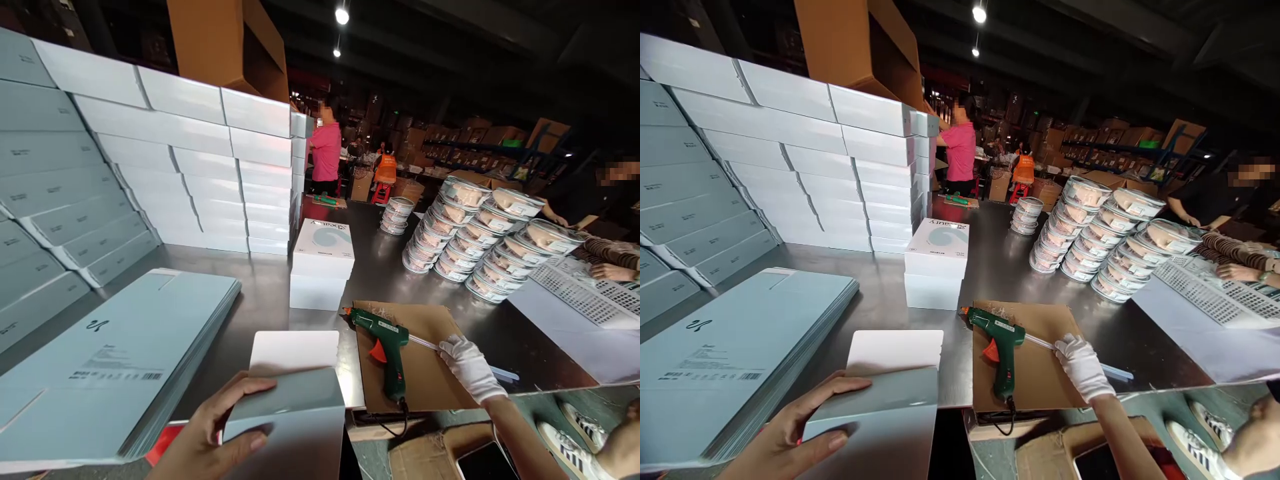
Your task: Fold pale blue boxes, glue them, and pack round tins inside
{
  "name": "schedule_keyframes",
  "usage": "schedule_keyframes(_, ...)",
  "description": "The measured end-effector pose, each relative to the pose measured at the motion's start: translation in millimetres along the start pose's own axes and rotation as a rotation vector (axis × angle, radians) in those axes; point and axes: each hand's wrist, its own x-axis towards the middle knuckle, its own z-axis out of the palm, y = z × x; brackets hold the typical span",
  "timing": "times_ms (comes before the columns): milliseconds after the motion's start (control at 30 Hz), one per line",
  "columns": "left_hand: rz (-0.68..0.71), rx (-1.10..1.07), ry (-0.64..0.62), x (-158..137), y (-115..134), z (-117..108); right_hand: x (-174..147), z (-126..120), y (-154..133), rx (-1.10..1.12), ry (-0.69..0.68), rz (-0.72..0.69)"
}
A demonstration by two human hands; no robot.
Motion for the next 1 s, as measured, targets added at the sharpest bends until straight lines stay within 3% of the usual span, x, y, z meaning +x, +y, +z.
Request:
schedule_keyframes(167, -0.014, 0.083, 0.031, -5.6, -29.5, -4.7, -12.5, -6.0, -48.1, 0.147, 0.055, 0.221)
schedule_keyframes(333, -0.003, 0.136, 0.006, -9.7, -43.4, -8.9, -2.0, 18.4, -113.0, 0.565, -0.346, 0.331)
schedule_keyframes(400, 0.002, 0.143, 0.01, -12.2, -41.5, -10.5, 0.7, 25.0, -121.3, 0.77, -0.458, 0.407)
schedule_keyframes(500, -0.017, 0.149, 0.014, -15.4, -41.0, -13.8, -11.5, 21.0, -119.5, 1.131, -0.498, 0.444)
schedule_keyframes(633, -0.028, 0.175, -0.005, -18.6, -47.1, -18.6, -38.4, 6.2, -127.0, 1.552, -0.43, 0.35)
schedule_keyframes(767, -0.031, 0.296, -0.023, -25.0, -47.3, -20.5, -42.4, 0.2, -159.3, 1.821, -0.376, 0.2)
schedule_keyframes(900, 0.073, 0.475, 0.059, -34.7, -37.9, -16.1, -48.4, -18.3, -191.8, 1.917, -0.484, 0.058)
schedule_keyframes(1000, 0.165, 0.623, 0.154, -40.4, -28.2, -10.5, -69.8, -37.3, -198.6, 1.766, -0.463, -0.061)
